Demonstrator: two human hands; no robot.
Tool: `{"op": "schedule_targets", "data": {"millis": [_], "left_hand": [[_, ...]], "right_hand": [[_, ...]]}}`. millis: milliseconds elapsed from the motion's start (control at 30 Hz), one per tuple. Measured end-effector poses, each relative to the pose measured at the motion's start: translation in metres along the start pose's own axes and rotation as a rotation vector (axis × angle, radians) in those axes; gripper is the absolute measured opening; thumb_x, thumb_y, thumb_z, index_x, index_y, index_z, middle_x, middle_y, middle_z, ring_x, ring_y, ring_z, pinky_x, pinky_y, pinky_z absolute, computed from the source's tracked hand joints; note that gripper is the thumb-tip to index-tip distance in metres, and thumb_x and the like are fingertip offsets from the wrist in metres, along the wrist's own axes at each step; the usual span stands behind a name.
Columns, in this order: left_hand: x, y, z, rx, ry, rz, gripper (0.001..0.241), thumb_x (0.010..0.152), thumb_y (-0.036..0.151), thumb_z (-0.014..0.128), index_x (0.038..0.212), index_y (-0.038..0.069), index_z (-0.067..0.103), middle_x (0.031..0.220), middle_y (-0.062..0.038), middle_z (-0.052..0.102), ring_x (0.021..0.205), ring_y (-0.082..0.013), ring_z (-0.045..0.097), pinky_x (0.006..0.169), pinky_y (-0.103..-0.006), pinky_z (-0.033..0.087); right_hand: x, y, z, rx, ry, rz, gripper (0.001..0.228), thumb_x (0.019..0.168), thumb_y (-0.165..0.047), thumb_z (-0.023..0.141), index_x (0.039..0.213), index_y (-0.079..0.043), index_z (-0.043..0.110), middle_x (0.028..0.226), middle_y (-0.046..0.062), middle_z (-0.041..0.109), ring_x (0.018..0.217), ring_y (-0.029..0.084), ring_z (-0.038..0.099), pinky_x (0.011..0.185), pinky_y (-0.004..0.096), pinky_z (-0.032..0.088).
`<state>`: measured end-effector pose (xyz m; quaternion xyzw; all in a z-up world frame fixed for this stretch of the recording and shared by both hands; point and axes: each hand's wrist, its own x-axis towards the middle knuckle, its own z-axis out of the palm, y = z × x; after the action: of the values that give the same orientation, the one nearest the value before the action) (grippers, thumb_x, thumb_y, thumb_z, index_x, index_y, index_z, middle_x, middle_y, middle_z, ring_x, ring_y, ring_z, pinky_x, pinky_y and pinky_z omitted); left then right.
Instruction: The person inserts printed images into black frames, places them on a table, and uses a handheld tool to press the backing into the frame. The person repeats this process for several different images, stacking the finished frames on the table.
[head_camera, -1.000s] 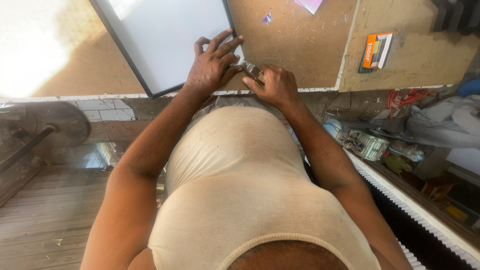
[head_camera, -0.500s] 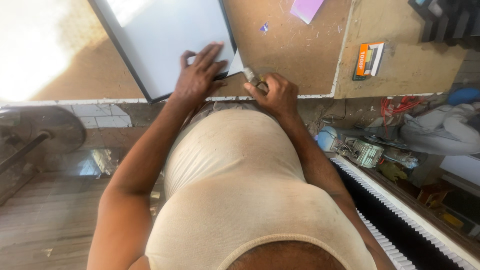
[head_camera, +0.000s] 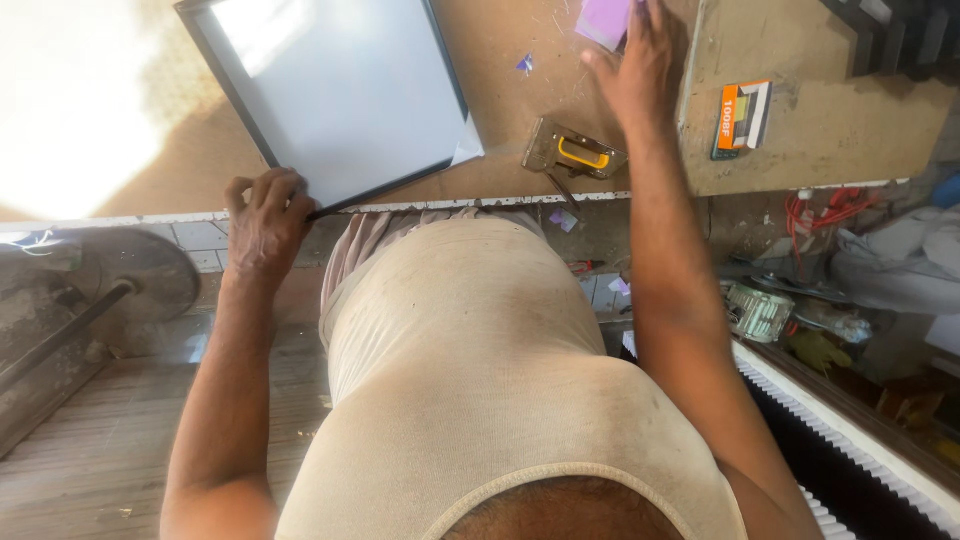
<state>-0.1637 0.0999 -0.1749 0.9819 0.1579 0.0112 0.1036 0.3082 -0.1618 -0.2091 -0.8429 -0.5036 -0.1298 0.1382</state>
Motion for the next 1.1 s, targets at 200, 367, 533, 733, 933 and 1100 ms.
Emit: {"op": "schedule_targets", "data": {"millis": [200,367,533,733,933,1100], "left_hand": [[0.005,0.032,-0.098,-0.18,0.064,0.067,0.029,0.083,0.025,0.089,0.105,0.013,0.074,0.118,-0.001,0.072,0.121,-0.0161,0.065,0.114,-0.0436,0.04],[0.035,0.045,-0.165,-0.602,0.485,0.293,0.008,0.1,0.016,0.077,0.106,0.012,0.073,0.112,-0.005,0.073,0.102,-0.016,0.065,0.094,-0.0397,0.045],[0.077,0.06,-0.167,-0.609,0.668,0.252,0.022,0.101,0.029,0.073,0.112,0.01,0.071,0.108,-0.007,0.07,0.094,-0.0171,0.061,0.077,-0.0354,0.048],[0.11,0.079,-0.182,-0.617,0.575,0.246,0.041,0.105,0.042,0.077,0.134,0.013,0.069,0.114,-0.005,0.065,0.1,-0.0164,0.062,0.078,-0.0305,0.054],[0.128,0.083,-0.198,-0.677,0.575,0.334,0.052,0.102,0.041,0.08,0.135,0.006,0.06,0.12,-0.008,0.064,0.111,-0.0223,0.064,0.089,-0.0366,0.056],[0.131,0.087,-0.196,-0.711,0.574,0.318,0.058,0.1,0.037,0.081,0.139,0.005,0.051,0.123,-0.009,0.066,0.109,-0.021,0.065,0.091,-0.0375,0.055]], "right_hand": [[0.024,0.046,0.008,0.176,-0.342,0.011,0.031,0.085,-0.024,0.093,0.097,-0.002,0.074,0.105,0.015,0.071,0.099,0.036,0.066,0.09,0.049,0.05],[0.018,0.051,0.008,0.291,-0.244,0.123,0.011,0.094,-0.005,0.081,0.101,0.0,0.074,0.097,0.017,0.068,0.091,0.037,0.065,0.08,0.046,0.05],[0.024,0.004,-0.021,0.185,0.02,0.209,0.007,0.095,-0.001,0.072,0.102,-0.002,0.072,0.102,0.013,0.07,0.093,0.032,0.069,0.081,0.043,0.054],[0.037,-0.112,-0.153,1.403,0.225,0.548,0.015,0.112,-0.012,0.07,0.112,0.002,0.065,0.098,0.009,0.066,0.08,0.019,0.069,0.07,0.037,0.063],[0.06,-0.186,-0.223,1.327,0.158,0.176,0.015,0.093,-0.01,0.077,0.103,-0.002,0.069,0.09,0.012,0.076,0.074,0.012,0.073,0.052,0.024,0.056],[0.063,-0.201,-0.212,0.986,0.146,-0.013,0.024,0.096,-0.002,0.084,0.113,0.002,0.068,0.109,0.019,0.073,0.105,0.026,0.075,0.096,0.04,0.062]]}}
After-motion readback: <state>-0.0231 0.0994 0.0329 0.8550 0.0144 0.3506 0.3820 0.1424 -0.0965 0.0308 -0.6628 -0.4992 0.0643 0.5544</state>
